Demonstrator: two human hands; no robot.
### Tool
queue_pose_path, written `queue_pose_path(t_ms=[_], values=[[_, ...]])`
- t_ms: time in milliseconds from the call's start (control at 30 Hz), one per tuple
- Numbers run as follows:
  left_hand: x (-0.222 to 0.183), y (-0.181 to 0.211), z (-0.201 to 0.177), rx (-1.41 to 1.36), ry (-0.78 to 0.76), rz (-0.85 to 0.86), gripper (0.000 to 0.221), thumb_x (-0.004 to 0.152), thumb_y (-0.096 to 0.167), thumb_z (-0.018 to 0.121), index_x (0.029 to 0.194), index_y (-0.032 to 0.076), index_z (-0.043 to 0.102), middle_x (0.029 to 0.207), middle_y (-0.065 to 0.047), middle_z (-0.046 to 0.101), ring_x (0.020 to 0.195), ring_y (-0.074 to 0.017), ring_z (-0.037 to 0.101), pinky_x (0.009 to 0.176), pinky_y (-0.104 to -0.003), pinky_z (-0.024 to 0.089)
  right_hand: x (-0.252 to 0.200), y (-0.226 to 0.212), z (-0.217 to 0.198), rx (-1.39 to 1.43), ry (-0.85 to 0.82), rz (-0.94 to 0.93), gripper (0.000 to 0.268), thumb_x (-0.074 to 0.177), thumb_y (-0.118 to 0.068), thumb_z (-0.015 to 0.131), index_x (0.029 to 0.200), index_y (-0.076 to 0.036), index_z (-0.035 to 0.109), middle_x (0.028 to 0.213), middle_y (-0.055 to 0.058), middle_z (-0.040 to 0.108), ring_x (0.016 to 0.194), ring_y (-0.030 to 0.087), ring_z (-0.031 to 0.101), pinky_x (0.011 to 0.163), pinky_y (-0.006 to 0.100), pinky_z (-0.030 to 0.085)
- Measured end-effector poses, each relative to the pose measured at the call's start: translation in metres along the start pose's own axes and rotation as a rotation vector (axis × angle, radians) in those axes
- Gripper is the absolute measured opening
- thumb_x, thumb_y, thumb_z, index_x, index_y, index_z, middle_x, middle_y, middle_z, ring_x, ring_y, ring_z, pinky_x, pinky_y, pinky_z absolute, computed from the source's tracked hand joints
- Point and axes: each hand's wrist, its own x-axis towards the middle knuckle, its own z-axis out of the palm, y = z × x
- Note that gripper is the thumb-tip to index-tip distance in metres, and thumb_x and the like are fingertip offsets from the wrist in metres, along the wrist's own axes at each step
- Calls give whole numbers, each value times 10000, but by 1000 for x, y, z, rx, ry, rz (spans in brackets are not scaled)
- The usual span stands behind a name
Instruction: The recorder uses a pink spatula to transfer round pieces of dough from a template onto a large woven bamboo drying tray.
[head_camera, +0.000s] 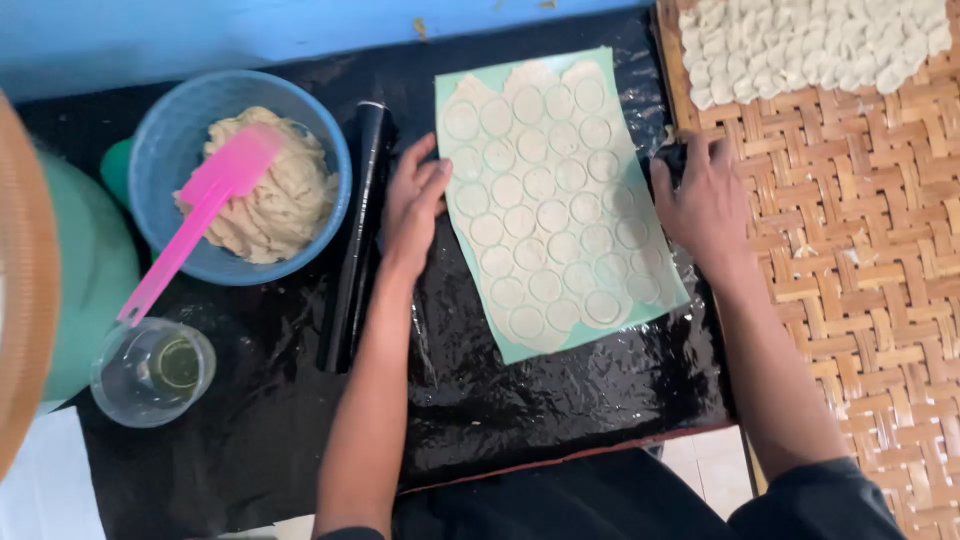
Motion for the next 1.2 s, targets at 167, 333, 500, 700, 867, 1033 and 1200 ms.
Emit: queue_pose_path(t_ms=[167, 333, 500, 700, 867, 1033, 1200], values=[[-20, -32, -9, -177, 47, -75, 558, 1019, 277, 600, 1487, 0, 477, 1367, -117, 628, 1212, -193, 629, 991, -330, 517, 51, 14, 41, -42, 93, -131, 548, 976, -253, 783, 1392, -1, 533, 1252, 254, 589, 1140, 467, 577, 918, 549, 489], [-33, -32, -5, -250, 44, -133, 586, 1010, 267, 599, 1529, 43, 442, 1379, -98, 624, 1256, -174, 597, 1039, -324, 468, 42, -52, 24, -135, 211, -171, 677, 919, -262, 845, 1427, 41, 514, 1211, 288, 574, 1083, 481, 560, 837, 536, 481], [-37, -41, 1, -327, 33, -141, 650, 1002, 292, 609, 1581, 94, 391, 1336, -50, 618, 1230, -150, 570, 1046, -335, 422, -12, -217, 12, 469, 3, -510, 421, 921, -121, 762, 1307, -23, 627, 1299, 191, 627, 1212, 379, 615, 1023, 455, 522], [-5, -129, -15, -577, 65, -237, 624, 1025, 275, 647, 1549, 3, 444, 1338, -118, 641, 1198, -238, 615, 1049, -416, 463, -12, -392, 49, 713, -454, -646, 477, 1057, -286, 542, 1503, -128, 478, 976, 199, 738, 912, 422, 710, 800, 556, 534], [-22, -98, -13, -576, -56, -248, 604, 1014, 205, 607, 1567, 61, 413, 1426, -133, 588, 1290, -254, 583, 1089, -417, 446, -2, -447, 145, 637, -438, -590, 512, 1036, -367, 533, 1467, -97, 466, 911, 221, 752, 863, 446, 706, 785, 559, 538], [-30, -68, -4, -558, -125, -310, 665, 989, 193, 574, 1606, 161, 327, 1480, -121, 524, 1287, -265, 556, 1065, -421, 441, -1, -433, 123, 589, -467, -422, 441, 956, -471, 639, 1215, -113, 639, 871, 163, 775, 850, 435, 697, 782, 547, 541], [-16, -90, 0, -719, -178, -191, 616, 1063, 229, 546, 1621, 90, 325, 1546, -59, 523, 1392, -179, 536, 1168, -369, 417, -6, -344, 37, 1170, -582, -316, 214, 1039, -160, 547, 1242, -95, 568, 921, 58, 692, 699, 131, 653, 611, 298, 546]])
